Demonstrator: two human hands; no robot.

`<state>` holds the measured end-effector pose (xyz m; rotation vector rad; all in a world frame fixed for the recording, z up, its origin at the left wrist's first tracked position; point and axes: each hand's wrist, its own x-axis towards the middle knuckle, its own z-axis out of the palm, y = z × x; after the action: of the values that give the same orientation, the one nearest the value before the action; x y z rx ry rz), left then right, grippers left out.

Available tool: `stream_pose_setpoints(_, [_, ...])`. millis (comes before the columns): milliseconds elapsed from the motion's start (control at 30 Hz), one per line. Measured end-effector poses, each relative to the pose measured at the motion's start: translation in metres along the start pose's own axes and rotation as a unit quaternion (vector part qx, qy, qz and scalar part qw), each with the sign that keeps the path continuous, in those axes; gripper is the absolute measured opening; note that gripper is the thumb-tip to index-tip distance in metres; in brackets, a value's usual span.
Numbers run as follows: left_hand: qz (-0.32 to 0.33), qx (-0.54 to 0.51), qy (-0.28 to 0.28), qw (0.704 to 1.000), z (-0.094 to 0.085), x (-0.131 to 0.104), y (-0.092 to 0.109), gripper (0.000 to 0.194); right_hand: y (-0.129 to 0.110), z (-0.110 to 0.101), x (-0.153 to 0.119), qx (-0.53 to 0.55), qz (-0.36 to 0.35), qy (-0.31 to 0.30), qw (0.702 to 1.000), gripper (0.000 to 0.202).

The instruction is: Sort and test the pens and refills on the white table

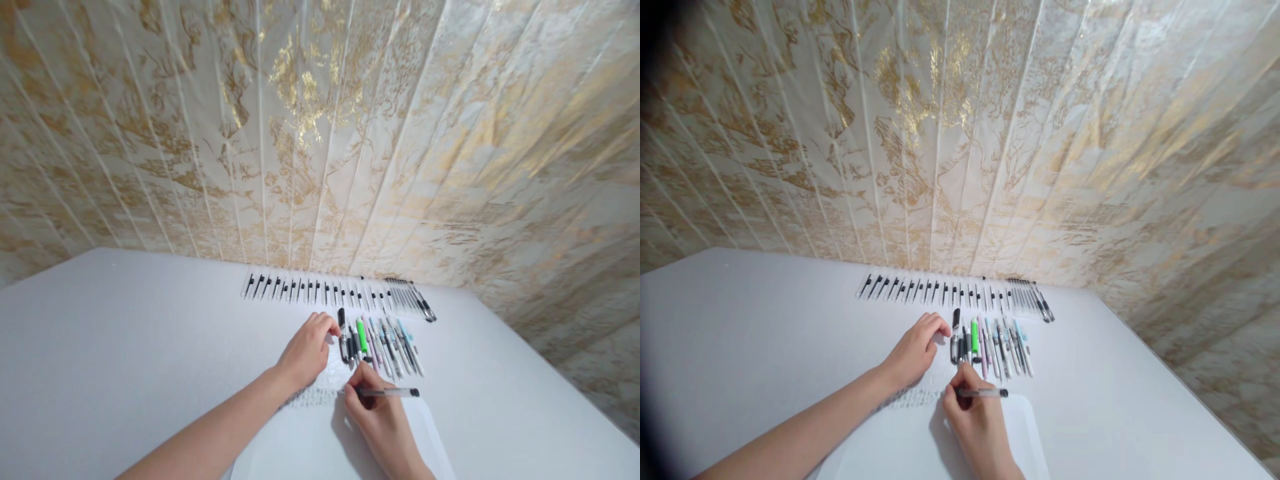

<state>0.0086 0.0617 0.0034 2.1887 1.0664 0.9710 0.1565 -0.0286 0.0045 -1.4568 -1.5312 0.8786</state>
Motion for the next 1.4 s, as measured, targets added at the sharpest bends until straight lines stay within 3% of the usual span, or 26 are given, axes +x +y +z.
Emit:
stream_pose_setpoints(167, [0.008,0.019,-0.007,1.0,-0.001,0.0,0.005,0.045,-0.007,-0.005,0.0,0.058,0.028,0.087,0.994,0.024])
stream_pose_setpoints(400, [0.039,0.068,-0.057,0.995,-0.004,-0.002,0.018,0.038,-0.01,-0.009,0.004,0.161,0.0,0.173,0.972,0.022])
stream_pose_setpoints(667, [0.038,0.087,-0.069,0.993,-0.004,-0.003,0.024,0.021,-0.002,-0.014,0.008,0.237,0.028,0.164,0.957,0.026])
stream_pose_setpoints(833, [0.032,0.089,-0.071,0.993,-0.005,-0.003,0.024,0.022,-0.005,-0.014,0.009,0.244,0.024,0.139,0.959,0.03])
stream_pose_setpoints(1000, [0.039,0.064,-0.109,0.991,-0.018,0.002,0.027,0.011,-0.001,-0.014,0.011,0.268,0.018,0.119,0.956,0.037])
stream_pose_setpoints(1100, [-0.007,-0.015,-0.128,0.992,-0.03,0.008,0.03,0.004,0.0,-0.015,0.011,0.285,0.005,0.144,0.947,0.035])
stream_pose_setpoints(1200, [-0.077,-0.183,-0.091,0.976,-0.035,0.013,0.034,0.008,-0.001,-0.016,0.01,0.272,-0.016,0.171,0.947,0.029])
stream_pose_setpoints(1400, [-0.201,-0.477,0.003,0.856,-0.017,0.009,0.042,0.029,0.003,-0.016,0.007,0.209,-0.079,0.164,0.961,0.022])
